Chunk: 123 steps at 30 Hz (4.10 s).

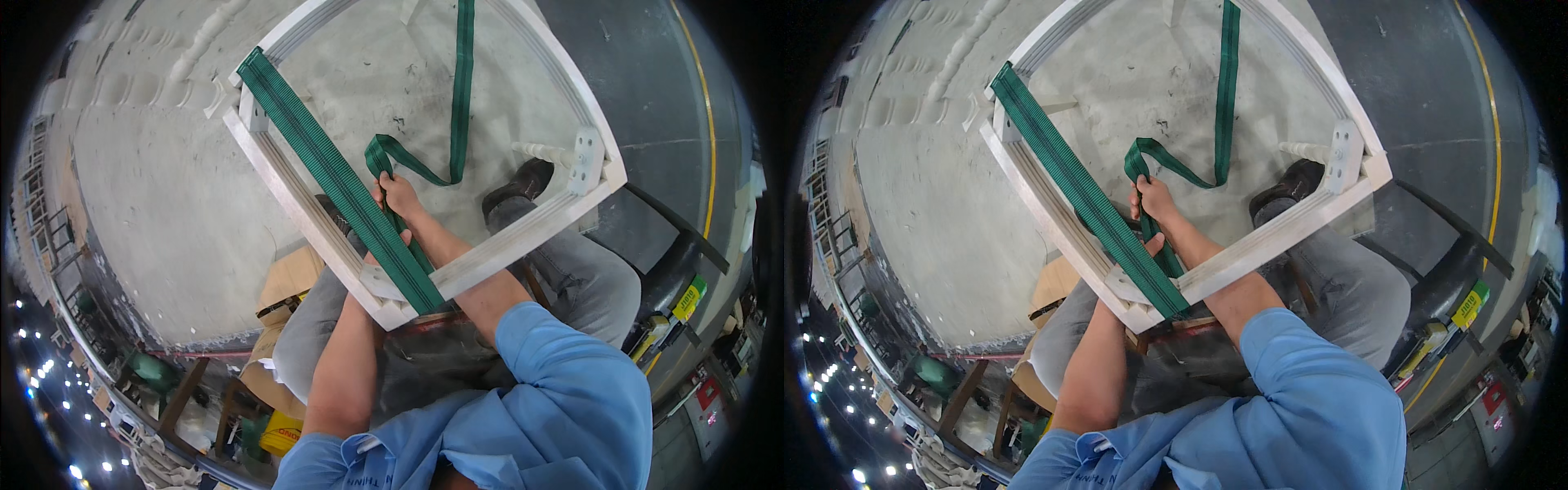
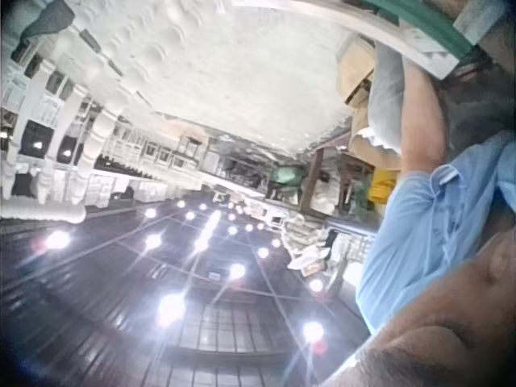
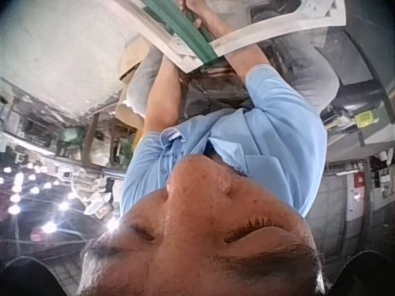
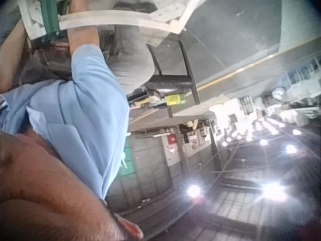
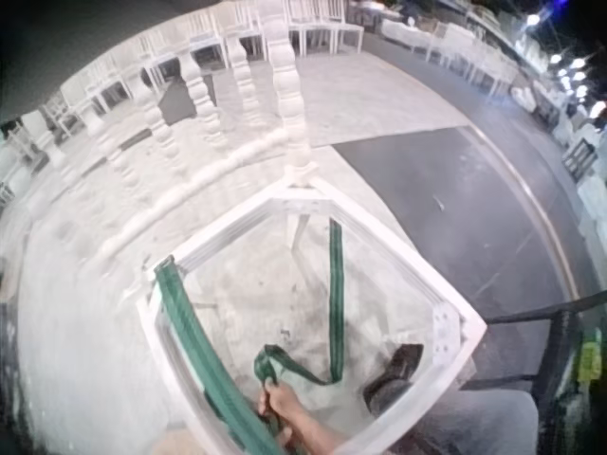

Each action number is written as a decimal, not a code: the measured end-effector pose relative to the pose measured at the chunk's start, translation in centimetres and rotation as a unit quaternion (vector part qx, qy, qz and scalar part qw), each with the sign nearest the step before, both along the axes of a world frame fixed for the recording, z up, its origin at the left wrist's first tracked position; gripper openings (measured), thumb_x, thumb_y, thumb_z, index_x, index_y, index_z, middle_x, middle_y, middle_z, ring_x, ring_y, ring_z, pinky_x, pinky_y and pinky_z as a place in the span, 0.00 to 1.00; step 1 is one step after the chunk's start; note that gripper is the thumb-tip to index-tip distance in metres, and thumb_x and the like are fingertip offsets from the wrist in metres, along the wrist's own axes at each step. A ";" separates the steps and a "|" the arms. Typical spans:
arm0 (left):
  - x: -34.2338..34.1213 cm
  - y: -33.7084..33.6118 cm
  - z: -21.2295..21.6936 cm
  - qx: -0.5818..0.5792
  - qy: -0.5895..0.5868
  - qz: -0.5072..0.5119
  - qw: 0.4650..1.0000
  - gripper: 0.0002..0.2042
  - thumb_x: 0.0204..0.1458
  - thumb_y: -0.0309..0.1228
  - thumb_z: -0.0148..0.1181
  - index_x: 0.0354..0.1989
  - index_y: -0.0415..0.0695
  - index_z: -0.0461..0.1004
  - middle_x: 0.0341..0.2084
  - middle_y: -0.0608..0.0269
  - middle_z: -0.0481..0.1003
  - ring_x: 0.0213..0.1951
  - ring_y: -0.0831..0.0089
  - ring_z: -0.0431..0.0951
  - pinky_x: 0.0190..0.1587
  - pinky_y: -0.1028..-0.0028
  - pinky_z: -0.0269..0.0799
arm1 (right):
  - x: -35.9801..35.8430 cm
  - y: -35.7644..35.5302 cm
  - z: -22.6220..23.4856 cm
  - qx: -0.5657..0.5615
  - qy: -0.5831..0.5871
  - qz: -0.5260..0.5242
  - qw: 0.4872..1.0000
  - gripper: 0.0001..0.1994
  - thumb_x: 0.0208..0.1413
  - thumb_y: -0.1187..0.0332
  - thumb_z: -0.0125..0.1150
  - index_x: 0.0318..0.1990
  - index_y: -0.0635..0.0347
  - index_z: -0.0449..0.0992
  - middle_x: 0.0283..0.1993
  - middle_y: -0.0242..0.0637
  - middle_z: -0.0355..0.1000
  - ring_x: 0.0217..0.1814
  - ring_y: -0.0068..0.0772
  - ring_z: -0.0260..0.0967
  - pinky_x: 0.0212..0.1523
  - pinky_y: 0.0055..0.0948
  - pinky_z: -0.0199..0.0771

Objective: The person places a white sheet on a white wooden chair and secures it with a staple gun. Then the person attaches green straps to the chair frame using the staple gun.

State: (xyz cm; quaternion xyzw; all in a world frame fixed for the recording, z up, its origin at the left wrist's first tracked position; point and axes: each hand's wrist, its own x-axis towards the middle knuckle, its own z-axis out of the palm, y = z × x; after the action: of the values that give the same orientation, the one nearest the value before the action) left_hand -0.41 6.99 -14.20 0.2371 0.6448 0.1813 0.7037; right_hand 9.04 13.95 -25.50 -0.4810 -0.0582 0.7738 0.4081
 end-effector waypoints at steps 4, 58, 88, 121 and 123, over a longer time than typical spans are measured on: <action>0.3 -1.2 0.0 0.015 -0.159 0.129 0.979 0.19 0.60 0.36 0.66 0.56 0.41 0.72 0.40 0.66 0.75 0.40 0.73 0.77 0.40 0.73 0.76 | 2.7 -3.1 3.8 -0.096 0.032 0.007 0.995 0.22 0.74 0.52 0.42 0.46 0.65 0.72 0.30 0.39 0.75 0.29 0.36 0.73 0.34 0.36 0.76; 4.8 0.5 -5.2 -0.033 -0.434 0.104 0.894 0.14 0.67 0.33 0.55 0.55 0.39 0.73 0.44 0.54 0.79 0.44 0.58 0.82 0.47 0.58 0.82 | 12.1 -12.0 37.5 0.081 -0.457 0.319 0.826 0.21 0.57 0.62 0.72 0.50 0.68 0.77 0.31 0.33 0.75 0.23 0.23 0.69 0.24 0.26 0.71; 2.8 -1.0 -3.2 0.049 -0.107 0.095 0.988 0.13 0.62 0.34 0.59 0.50 0.40 0.80 0.45 0.55 0.82 0.43 0.59 0.83 0.44 0.60 0.81 | 15.1 -15.7 41.2 0.061 -0.436 0.263 0.859 0.18 0.58 0.61 0.72 0.48 0.65 0.76 0.32 0.30 0.75 0.23 0.20 0.70 0.23 0.24 0.69; 1.4 -0.4 15.9 0.100 -0.238 0.004 0.966 0.15 0.67 0.34 0.50 0.53 0.34 0.73 0.43 0.58 0.83 0.35 0.72 0.82 0.31 0.72 0.79 | 15.5 -14.6 38.0 0.103 -0.367 0.264 0.886 0.18 0.58 0.62 0.72 0.50 0.62 0.77 0.31 0.30 0.73 0.21 0.20 0.67 0.21 0.25 0.67; 1.9 -0.5 15.4 0.088 -0.242 0.015 0.966 0.15 0.67 0.34 0.51 0.53 0.35 0.73 0.43 0.58 0.84 0.31 0.74 0.80 0.28 0.73 0.77 | 14.9 -14.0 36.9 0.091 -0.379 0.270 0.880 0.18 0.57 0.62 0.72 0.50 0.63 0.77 0.31 0.30 0.74 0.21 0.20 0.66 0.21 0.25 0.67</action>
State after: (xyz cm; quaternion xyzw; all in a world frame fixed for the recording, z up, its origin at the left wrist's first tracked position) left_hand 1.46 6.46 1.24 0.2373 0.4405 0.2994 0.8124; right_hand 23.96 -0.07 11.45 -0.6638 -0.4066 0.6037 0.1718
